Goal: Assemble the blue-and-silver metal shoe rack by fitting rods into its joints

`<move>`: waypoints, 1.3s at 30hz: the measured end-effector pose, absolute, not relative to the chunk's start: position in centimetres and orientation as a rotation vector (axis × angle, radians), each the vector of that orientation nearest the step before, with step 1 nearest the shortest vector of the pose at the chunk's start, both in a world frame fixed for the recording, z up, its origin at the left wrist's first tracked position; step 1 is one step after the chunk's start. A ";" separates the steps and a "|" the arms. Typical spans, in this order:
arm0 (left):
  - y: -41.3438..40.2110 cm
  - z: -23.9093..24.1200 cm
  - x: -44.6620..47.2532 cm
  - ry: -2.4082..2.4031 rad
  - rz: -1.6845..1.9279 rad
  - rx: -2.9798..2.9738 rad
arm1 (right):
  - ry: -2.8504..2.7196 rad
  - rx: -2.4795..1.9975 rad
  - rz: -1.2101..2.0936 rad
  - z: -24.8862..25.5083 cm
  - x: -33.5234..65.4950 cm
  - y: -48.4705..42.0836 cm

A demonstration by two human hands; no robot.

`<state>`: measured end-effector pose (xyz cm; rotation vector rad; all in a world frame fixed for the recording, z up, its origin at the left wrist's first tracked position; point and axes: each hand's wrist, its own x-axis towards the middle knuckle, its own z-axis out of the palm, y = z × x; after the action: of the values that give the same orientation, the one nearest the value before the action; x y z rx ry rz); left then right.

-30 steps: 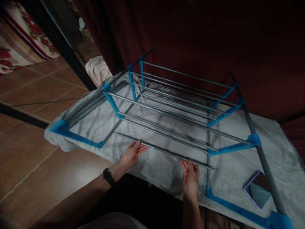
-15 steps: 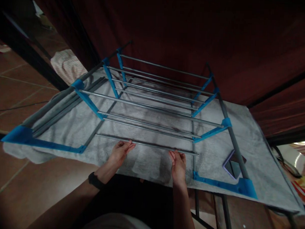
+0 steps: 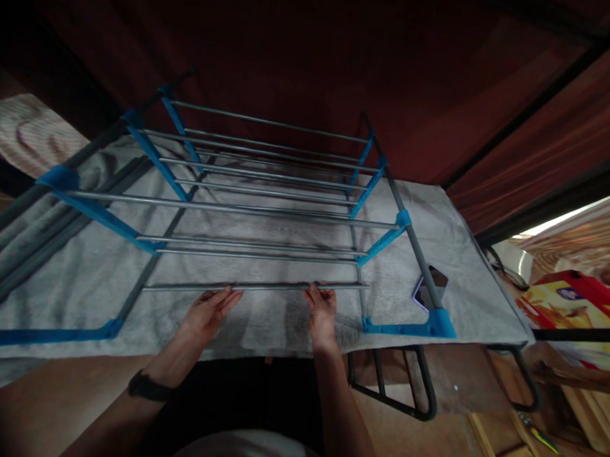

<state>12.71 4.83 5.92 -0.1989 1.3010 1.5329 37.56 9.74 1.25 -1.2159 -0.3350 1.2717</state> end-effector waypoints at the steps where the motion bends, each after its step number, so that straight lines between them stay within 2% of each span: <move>1: 4.8 6.1 12.8 1.293 1.519 -0.195 | -0.344 -1.211 1.268 1.2 37.6 9.7; 12: 6.5 5.8 16.9 1.255 1.438 -0.105 | -0.344 -1.184 1.283 1.1 37.8 9.6; 39: 6.2 5.0 17.6 1.279 1.467 0.000 | -0.464 -1.154 1.291 0.3 36.8 9.6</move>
<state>17.55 6.16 5.00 0.0001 1.2792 1.4669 36.82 9.56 0.25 -1.1538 -0.4645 1.2914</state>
